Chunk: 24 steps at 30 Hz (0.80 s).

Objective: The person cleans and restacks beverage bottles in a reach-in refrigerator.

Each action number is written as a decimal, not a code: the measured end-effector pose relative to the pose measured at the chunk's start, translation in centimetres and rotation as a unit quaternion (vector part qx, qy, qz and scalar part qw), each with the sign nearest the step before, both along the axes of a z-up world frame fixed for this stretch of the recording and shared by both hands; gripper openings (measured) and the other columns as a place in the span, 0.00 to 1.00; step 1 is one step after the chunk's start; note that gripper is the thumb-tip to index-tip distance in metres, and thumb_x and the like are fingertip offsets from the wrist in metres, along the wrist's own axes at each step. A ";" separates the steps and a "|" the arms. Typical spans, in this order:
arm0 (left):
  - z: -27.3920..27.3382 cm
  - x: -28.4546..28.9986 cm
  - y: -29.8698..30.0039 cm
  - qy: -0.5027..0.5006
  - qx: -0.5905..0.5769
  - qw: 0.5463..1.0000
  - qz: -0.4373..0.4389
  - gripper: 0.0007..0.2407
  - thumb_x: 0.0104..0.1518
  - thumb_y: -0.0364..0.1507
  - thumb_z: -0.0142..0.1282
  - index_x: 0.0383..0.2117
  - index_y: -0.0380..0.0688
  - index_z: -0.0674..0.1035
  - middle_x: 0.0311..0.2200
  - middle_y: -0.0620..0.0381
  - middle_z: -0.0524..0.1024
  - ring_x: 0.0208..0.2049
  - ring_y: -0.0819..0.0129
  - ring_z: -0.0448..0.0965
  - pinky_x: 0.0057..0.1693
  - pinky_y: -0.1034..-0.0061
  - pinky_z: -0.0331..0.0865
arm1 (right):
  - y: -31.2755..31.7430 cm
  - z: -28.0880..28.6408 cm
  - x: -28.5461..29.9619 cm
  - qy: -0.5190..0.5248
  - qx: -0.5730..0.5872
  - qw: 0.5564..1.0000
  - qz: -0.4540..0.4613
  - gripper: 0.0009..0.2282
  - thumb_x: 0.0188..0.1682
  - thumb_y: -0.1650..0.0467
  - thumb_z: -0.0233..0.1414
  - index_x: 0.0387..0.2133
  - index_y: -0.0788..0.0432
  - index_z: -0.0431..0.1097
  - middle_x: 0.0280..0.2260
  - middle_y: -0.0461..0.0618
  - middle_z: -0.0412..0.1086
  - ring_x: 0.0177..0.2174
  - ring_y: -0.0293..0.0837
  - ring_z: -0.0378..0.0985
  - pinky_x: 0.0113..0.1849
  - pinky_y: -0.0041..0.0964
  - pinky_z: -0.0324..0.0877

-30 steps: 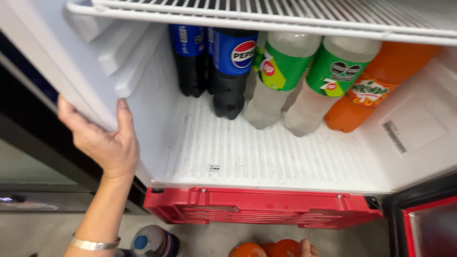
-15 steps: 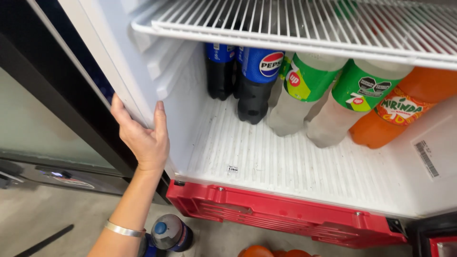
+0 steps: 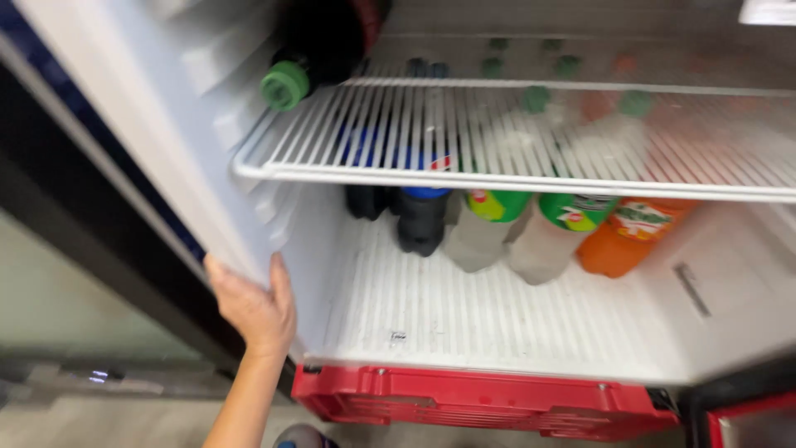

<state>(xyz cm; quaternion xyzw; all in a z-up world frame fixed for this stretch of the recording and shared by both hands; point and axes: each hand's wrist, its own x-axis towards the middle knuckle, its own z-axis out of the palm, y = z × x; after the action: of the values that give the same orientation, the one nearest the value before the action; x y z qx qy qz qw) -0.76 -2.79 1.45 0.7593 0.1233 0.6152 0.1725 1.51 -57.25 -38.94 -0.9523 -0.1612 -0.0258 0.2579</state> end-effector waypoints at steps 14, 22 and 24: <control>0.2 0.2 0.0 0.019 0.021 1.000 -0.012 0.34 0.65 0.28 0.64 0.66 0.26 0.51 0.52 0.32 0.67 0.50 0.39 0.74 0.54 0.56 0.69 | -1.1 49.7 26.7 -0.442 0.145 0.860 -0.211 0.09 0.59 0.68 0.56 0.46 0.61 0.74 0.44 0.58 0.74 0.42 0.55 0.77 0.44 0.48 0.72; 0.1 0.2 0.2 0.025 0.011 0.999 -0.027 0.34 0.64 0.29 0.64 0.68 0.27 0.52 0.51 0.34 0.67 0.51 0.41 0.73 0.54 0.57 0.70 | -1.0 49.7 26.7 -0.468 0.172 0.816 -0.292 0.10 0.55 0.65 0.61 0.42 0.59 0.76 0.40 0.55 0.76 0.39 0.54 0.78 0.41 0.49 0.71; 0.1 0.1 0.5 0.022 0.028 0.999 -0.021 0.34 0.64 0.29 0.64 0.68 0.27 0.51 0.51 0.32 0.66 0.50 0.40 0.73 0.55 0.56 0.69 | -0.3 50.1 25.7 -0.490 0.185 0.788 -0.324 0.11 0.53 0.65 0.63 0.40 0.59 0.76 0.37 0.55 0.77 0.37 0.55 0.78 0.39 0.49 0.71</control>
<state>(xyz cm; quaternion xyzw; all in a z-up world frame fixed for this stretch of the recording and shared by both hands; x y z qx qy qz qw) -0.65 -2.32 1.58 0.7795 0.0940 0.5980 0.1610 27.22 -57.50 11.13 -0.7419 0.0599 -0.6007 0.2917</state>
